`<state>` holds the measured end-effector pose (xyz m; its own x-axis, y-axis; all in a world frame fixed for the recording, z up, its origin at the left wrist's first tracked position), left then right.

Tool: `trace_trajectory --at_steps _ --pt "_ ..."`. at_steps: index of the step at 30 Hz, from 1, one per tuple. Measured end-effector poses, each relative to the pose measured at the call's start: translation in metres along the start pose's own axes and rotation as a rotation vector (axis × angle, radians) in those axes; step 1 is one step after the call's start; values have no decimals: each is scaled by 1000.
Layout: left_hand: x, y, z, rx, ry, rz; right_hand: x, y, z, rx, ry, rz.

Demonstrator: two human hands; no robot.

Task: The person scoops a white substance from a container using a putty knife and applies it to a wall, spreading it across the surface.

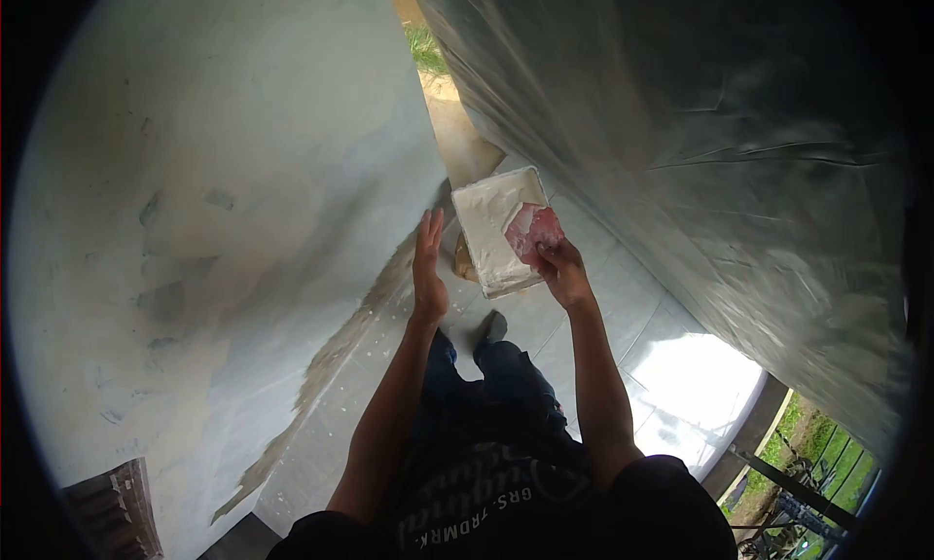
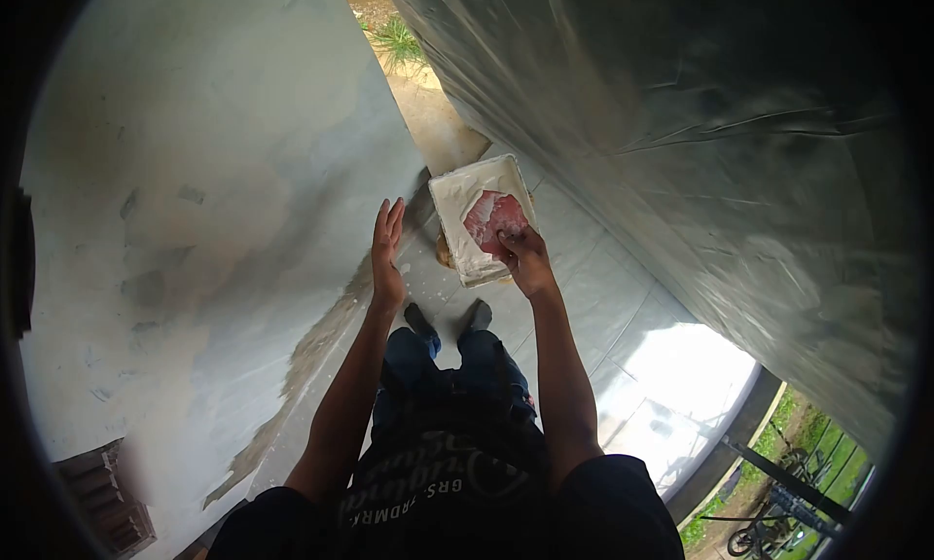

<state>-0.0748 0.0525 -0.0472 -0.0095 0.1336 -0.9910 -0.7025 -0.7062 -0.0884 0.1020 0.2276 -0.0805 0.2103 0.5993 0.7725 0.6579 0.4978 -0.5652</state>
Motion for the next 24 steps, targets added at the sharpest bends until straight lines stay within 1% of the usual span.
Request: trace_trajectory --at_steps 1,2,8,10,14,17,20,24 --pt "-7 0 -2 -4 -19 -3 2 2 -2 -25 31 -41" --pt "-14 0 -1 -6 -33 -7 8 -6 -6 -125 47 -91" --pt "-52 -9 -4 5 -97 -27 35 -12 -23 -128 97 -173" --pt "-60 -3 -9 9 -122 -38 35 -19 -30 -121 132 -161" --pt "-79 -2 -7 14 -163 -44 55 -44 -49 -75 221 -125" --pt "-90 13 -15 21 -192 -58 59 -66 -68 -49 261 -111" --pt "-118 14 -20 25 -226 -54 70 -82 -84 1 277 -71" --pt "-158 23 -27 39 -322 -11 78 -104 -103 9 287 -58"
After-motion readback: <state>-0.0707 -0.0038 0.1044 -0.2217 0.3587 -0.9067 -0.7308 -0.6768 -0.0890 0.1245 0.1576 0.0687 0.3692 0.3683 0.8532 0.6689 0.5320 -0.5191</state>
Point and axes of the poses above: each hand's wrist, its own z-axis towards the middle knuckle, its own y-axis out of the back of the hand, x = y × z, the point moved 4 cm from there along z, towards the middle knuckle, and after that the axes turned 4 degrees about y, right-handed, at the moved point
